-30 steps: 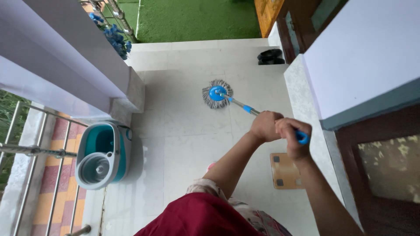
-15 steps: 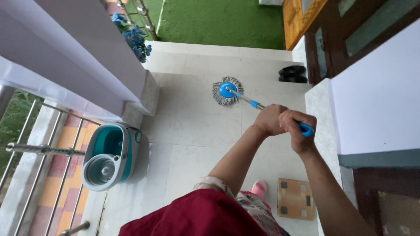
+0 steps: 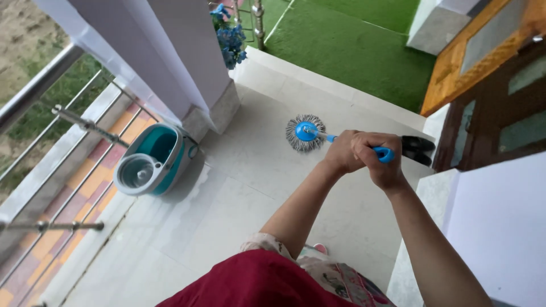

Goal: Mopping the floor of a balcony or outdoor corridor.

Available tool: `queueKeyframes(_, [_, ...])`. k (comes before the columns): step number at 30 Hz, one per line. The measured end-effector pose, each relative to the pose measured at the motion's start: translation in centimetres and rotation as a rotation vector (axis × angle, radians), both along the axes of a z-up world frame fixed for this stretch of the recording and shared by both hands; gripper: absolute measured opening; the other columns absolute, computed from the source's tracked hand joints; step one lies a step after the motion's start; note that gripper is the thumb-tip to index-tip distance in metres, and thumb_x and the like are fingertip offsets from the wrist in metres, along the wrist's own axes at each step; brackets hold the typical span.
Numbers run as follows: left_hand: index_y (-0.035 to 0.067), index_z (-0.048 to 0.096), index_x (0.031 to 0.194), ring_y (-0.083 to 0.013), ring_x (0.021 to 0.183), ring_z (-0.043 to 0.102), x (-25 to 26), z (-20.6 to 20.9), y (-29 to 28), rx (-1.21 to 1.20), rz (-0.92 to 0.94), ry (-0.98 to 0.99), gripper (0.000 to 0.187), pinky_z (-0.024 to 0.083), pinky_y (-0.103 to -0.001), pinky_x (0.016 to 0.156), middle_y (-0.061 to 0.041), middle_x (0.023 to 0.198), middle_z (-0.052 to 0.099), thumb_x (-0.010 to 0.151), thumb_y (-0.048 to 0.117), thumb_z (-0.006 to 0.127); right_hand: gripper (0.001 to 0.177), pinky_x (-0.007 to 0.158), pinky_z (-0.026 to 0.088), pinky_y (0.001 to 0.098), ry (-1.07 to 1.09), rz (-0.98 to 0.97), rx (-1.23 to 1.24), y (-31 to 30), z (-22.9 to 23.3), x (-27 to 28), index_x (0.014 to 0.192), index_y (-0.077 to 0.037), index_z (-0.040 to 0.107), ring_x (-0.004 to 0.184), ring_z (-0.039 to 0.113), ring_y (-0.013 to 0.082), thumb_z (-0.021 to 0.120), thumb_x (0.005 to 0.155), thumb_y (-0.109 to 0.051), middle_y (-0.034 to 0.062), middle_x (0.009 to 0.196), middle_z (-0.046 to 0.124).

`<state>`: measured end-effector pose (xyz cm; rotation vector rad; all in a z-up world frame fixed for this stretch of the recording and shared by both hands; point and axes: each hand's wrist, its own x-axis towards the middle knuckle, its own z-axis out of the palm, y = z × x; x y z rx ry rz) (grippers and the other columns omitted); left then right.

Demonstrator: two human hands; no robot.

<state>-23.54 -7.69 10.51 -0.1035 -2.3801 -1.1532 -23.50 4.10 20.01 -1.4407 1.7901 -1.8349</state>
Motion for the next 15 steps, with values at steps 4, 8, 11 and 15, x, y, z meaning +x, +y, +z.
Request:
queueKeyframes(4, [0.01,0.066,0.074,-0.0414,0.083,0.068,-1.4,-0.5,1.2,-0.031,0.102,-0.038,0.02,0.054,-0.051,0.071,-0.014,0.084,0.073,0.071,0.03,0.065,0.024,0.068,0.045,0.0279,0.002,0.098,0.003,1.4,-0.6,-2.6,0.067,-0.001,0.051,0.068,0.055,0.0133,0.056,0.09,-0.009,0.0051,0.069,0.058])
queueKeyframes(8, [0.01,0.067,0.075,-0.0421,0.084,0.067,-3.7,0.1,1.3,-0.021,0.155,-0.056,0.02,0.054,-0.051,0.07,-0.015,0.084,0.072,0.073,0.03,0.065,0.023,0.069,0.046,0.0297,-0.031,0.197,-0.046,1.5,-1.0,-6.4,0.068,-0.002,0.049,0.07,0.054,0.0149,0.057,0.089,-0.009,0.0053,0.069,0.056])
queueKeyframes(11, [0.011,0.068,0.076,-0.0422,0.083,0.067,-6.5,0.0,0.5,-0.029,0.23,-0.09,0.02,0.054,-0.051,0.069,-0.015,0.083,0.073,0.073,0.03,0.066,0.023,0.071,0.046,0.0306,-0.034,0.257,-0.069,0.5,-0.7,-9.6,0.069,-0.002,0.049,0.071,0.054,0.0158,0.056,0.089,-0.01,0.0059,0.069,0.056])
queueKeyframes(15, [0.011,0.071,0.078,-0.0407,0.081,0.069,-11.8,-0.8,-0.8,-0.003,0.311,-0.155,0.024,0.055,-0.05,0.068,-0.015,0.081,0.073,0.073,0.035,0.068,0.023,0.071,0.045,0.0312,-0.069,0.305,-0.071,-0.6,-1.8,-14.9,0.069,-0.002,0.048,0.073,0.053,0.0164,0.055,0.09,-0.01,0.0056,0.07,0.054])
